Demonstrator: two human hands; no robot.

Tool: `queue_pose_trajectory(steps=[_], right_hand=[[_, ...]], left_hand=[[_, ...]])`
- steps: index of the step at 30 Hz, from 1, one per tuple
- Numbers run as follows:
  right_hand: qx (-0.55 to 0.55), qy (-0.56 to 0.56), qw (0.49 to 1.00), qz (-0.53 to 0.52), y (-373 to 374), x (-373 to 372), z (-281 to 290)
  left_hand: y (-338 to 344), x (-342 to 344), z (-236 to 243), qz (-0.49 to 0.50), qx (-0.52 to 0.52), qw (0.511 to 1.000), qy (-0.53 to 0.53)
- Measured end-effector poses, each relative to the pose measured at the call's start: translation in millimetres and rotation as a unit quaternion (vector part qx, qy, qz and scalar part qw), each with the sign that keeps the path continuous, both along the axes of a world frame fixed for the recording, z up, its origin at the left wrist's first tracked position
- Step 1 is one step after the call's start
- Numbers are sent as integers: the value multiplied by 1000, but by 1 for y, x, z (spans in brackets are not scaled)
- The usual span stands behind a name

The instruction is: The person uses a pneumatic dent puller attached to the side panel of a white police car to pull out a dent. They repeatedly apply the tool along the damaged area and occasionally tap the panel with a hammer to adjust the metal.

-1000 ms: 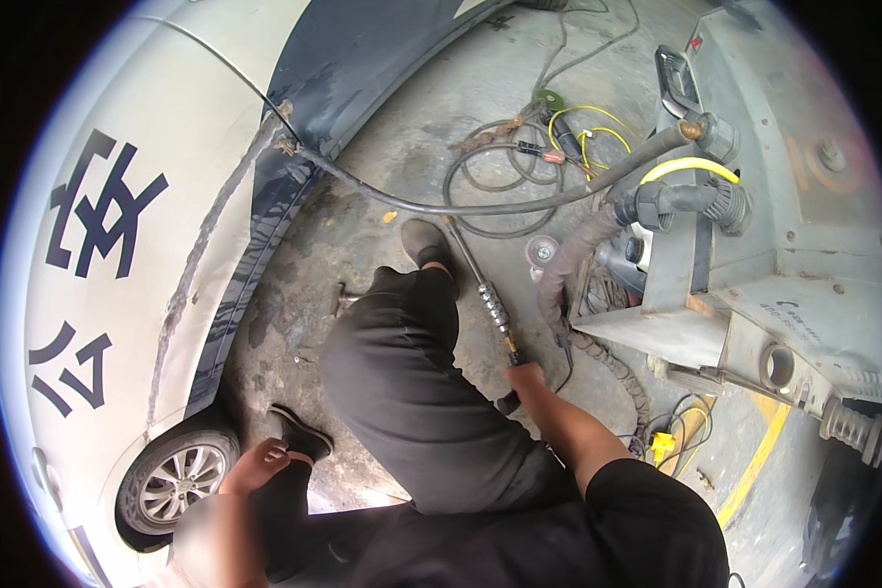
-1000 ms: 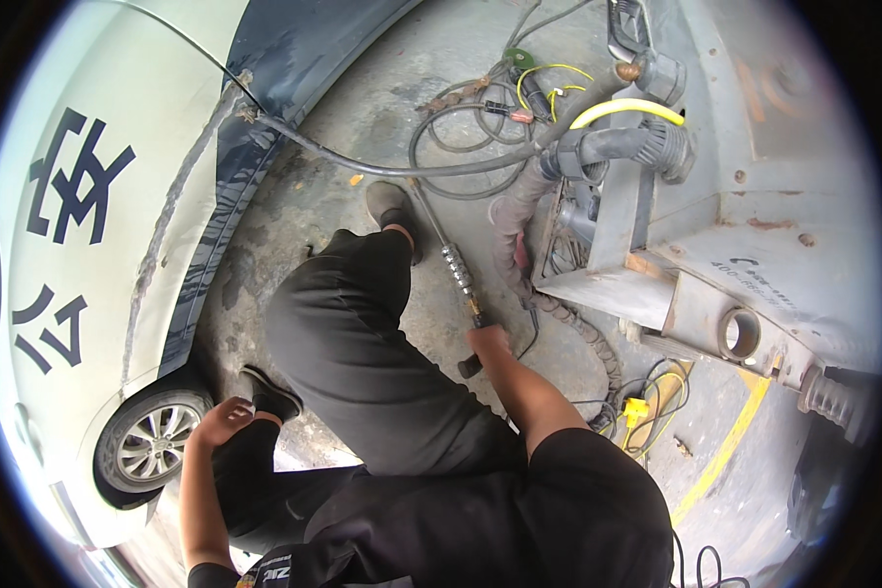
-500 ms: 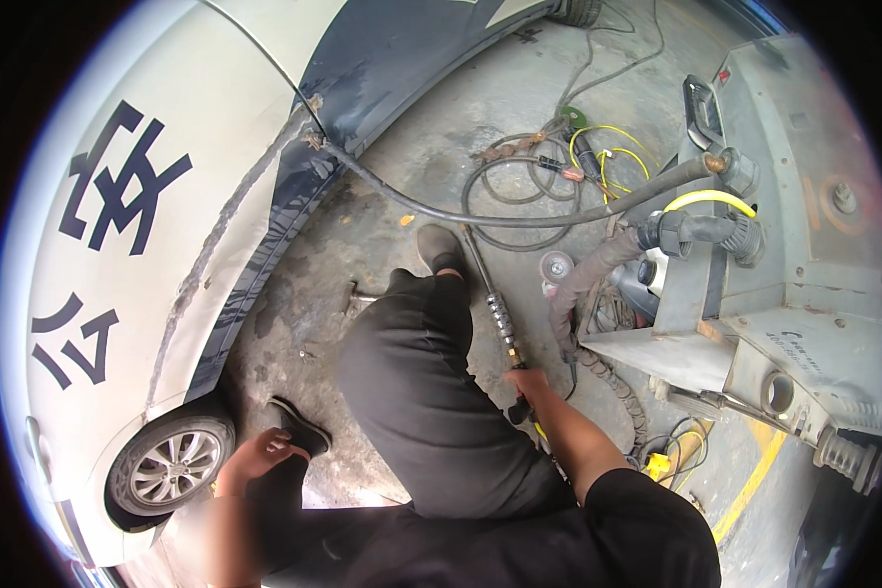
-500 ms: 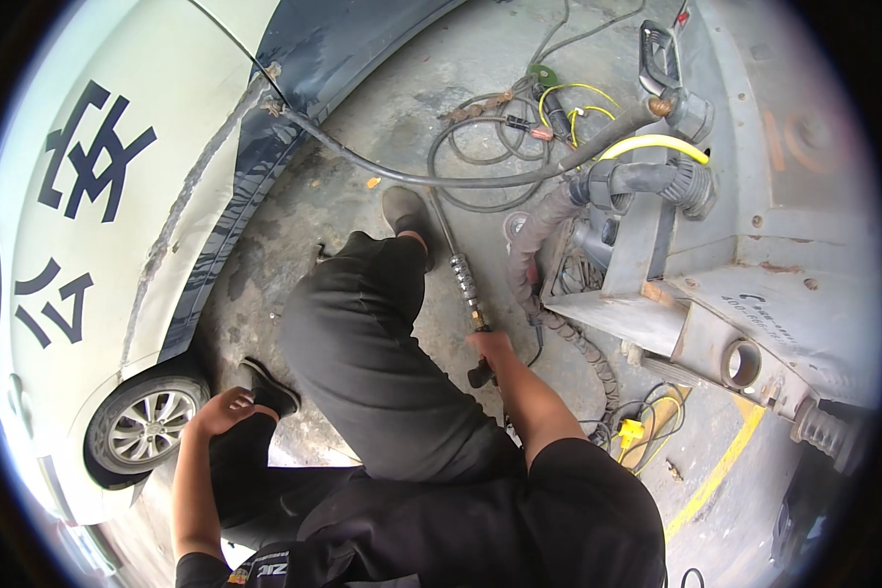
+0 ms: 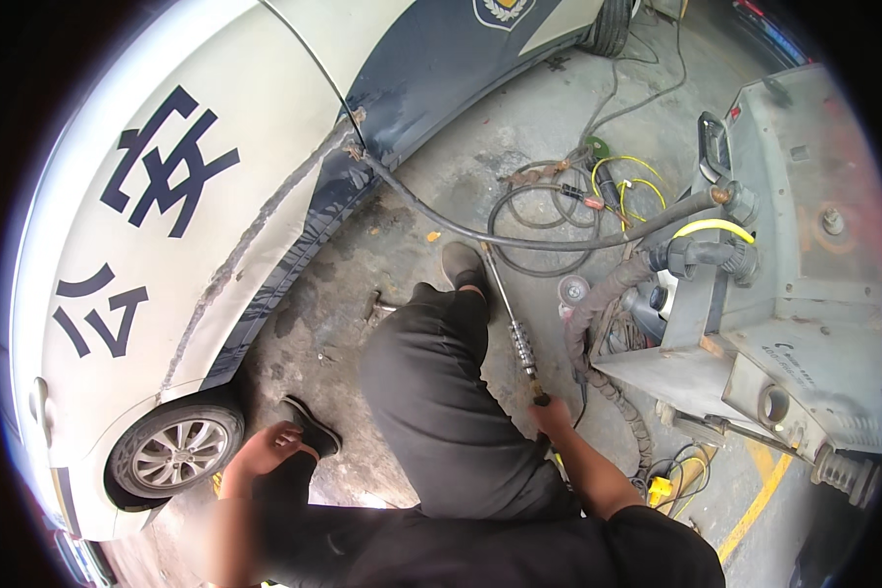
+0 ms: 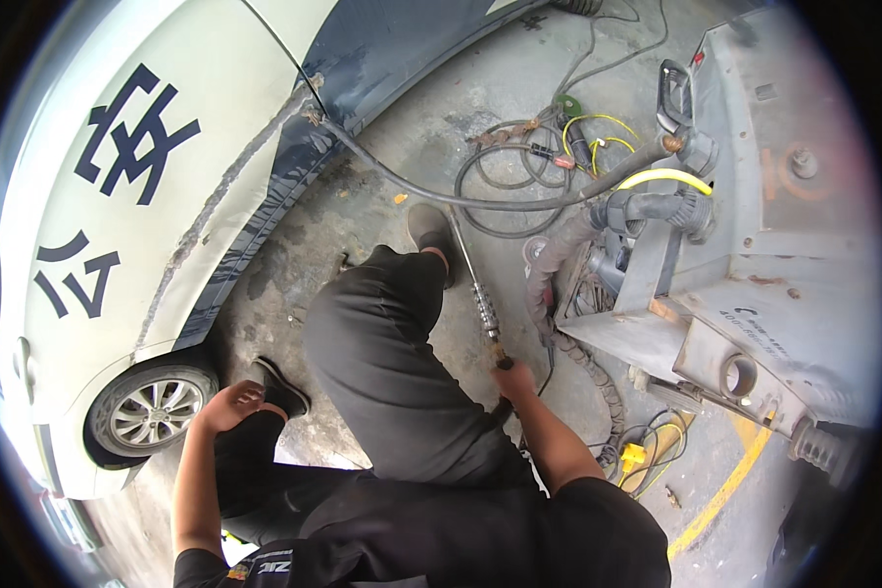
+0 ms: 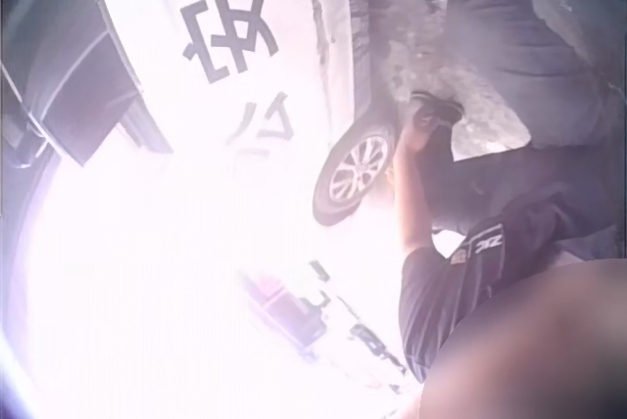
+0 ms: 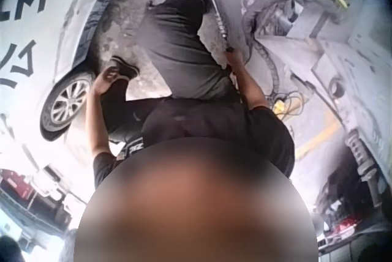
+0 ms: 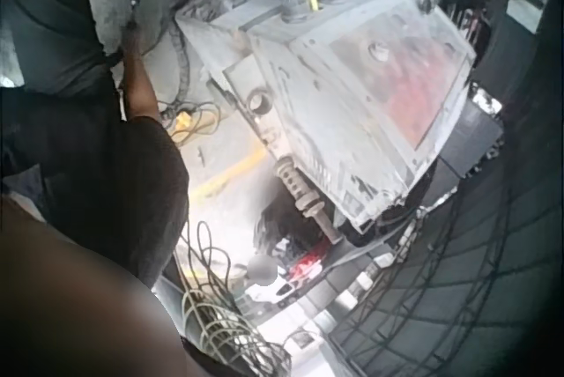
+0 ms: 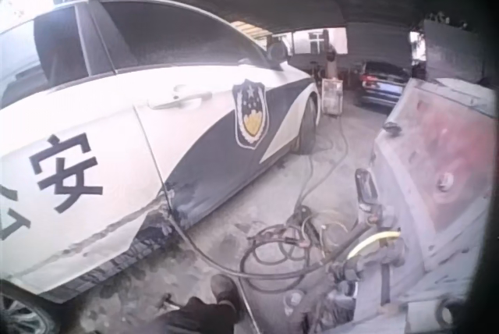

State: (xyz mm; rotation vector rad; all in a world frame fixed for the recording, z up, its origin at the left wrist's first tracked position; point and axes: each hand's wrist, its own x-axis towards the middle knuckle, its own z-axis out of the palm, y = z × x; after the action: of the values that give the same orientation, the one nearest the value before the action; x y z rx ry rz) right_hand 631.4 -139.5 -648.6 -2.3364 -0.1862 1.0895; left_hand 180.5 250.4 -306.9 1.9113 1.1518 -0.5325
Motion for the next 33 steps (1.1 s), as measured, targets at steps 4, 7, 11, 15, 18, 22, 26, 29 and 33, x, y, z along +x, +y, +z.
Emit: queue_pose_trajectory(steps=[4,7,11,15,18,22,26,29,33], right_hand=[[5,-25,998,57,-46,26,36],[53,-72,990,109,-72,33,86],[76,-9,995,60,-96,17,178],[112,-29,991,69,-90,2,269],[130,-18,987,96,-78,-6,339],[179,71,976,100,-47,-40,414],[279,85,949,117,-3,-79,454],[330,64,930,147,17,-108,462],[323,-2,929,182,21,-127,448]], left_hand=[[-25,9,29,22,-48,997,-61],[-46,21,55,46,-57,989,-127],[-81,46,86,141,-67,945,-288],[-127,77,115,127,-198,896,-378],[-152,114,119,49,-274,882,-381],[-191,184,94,50,-332,828,-449],[-203,243,90,104,-423,668,-604],[-188,254,108,202,-378,608,-668],[-167,235,113,272,-460,531,-657]])
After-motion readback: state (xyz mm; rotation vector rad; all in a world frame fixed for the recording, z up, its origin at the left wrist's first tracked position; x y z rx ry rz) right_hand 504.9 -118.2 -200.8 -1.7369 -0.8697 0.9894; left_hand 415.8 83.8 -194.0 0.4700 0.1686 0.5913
